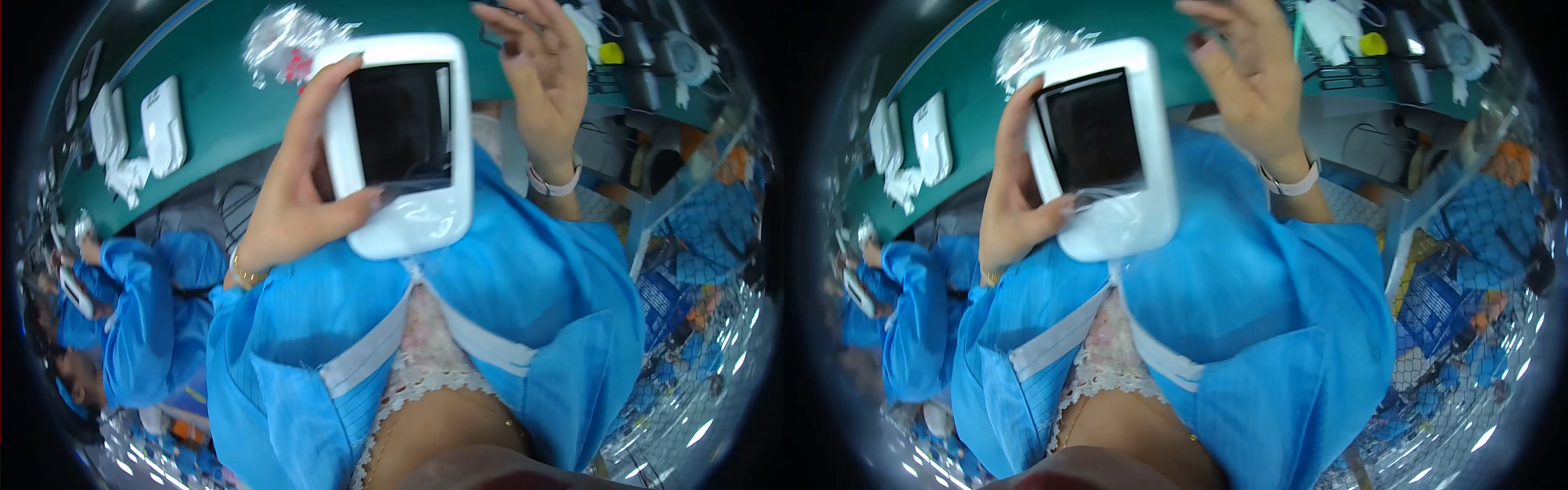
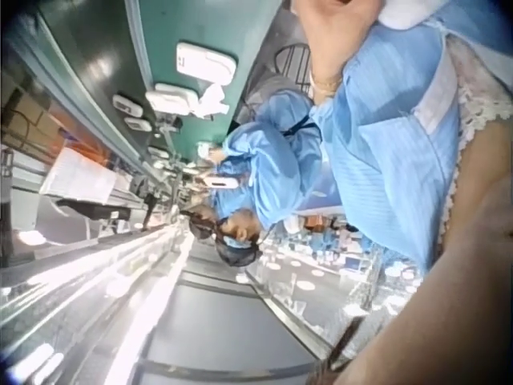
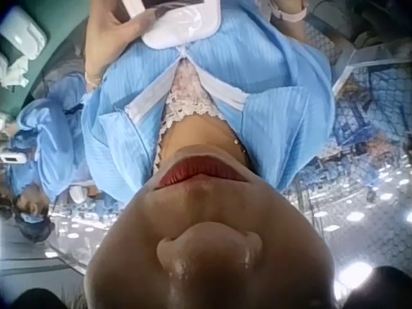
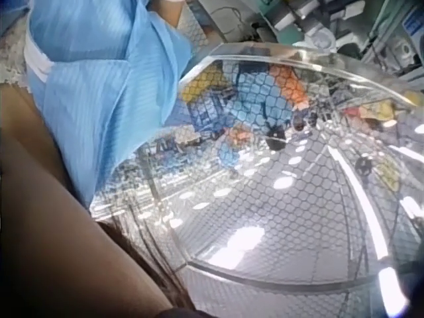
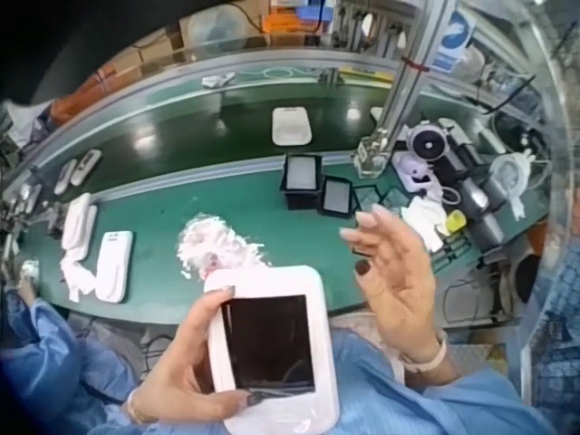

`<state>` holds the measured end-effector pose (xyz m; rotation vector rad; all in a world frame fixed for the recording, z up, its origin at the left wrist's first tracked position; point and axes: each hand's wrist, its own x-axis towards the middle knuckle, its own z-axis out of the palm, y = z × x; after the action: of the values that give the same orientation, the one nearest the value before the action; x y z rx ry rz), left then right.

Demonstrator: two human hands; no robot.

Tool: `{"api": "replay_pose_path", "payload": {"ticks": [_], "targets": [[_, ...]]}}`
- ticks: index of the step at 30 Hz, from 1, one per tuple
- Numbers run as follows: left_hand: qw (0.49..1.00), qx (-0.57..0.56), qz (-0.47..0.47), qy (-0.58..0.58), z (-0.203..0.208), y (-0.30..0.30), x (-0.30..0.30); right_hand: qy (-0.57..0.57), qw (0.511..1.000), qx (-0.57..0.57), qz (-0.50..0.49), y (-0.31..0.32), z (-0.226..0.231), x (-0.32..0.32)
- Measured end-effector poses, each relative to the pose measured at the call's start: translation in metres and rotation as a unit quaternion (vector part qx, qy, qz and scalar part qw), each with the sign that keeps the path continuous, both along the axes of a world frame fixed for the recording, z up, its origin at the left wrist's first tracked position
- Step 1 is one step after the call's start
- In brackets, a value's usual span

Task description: Assembling and cleaning handheld device screen components on an assembly line.

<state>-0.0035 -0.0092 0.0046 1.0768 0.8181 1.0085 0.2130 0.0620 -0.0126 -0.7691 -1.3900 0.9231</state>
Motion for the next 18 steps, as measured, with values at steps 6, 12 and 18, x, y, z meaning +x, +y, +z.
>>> {"api": "replay_pose_path", "payload": {"ticks": [6, 12, 18], "targets": [[1.0, -0.009, 0.006, 0.028, 0.013, 0.004, -0.004, -0.538, 0.756, -0.096, -0.361, 0.067, -0.08, 0.116], [1.0, 0.001, -0.016, -0.007, 0.008, 0.005, -0.001, -0.629, 0.696, -0.103, -0.33, 0.088, -0.106, 0.117], [0.998, 0.061, -0.022, 0.024, 0.001, -0.003, -0.007, -0.575, 0.766, 0.078, -0.276, 0.09, -0.105, 0.153]]}}
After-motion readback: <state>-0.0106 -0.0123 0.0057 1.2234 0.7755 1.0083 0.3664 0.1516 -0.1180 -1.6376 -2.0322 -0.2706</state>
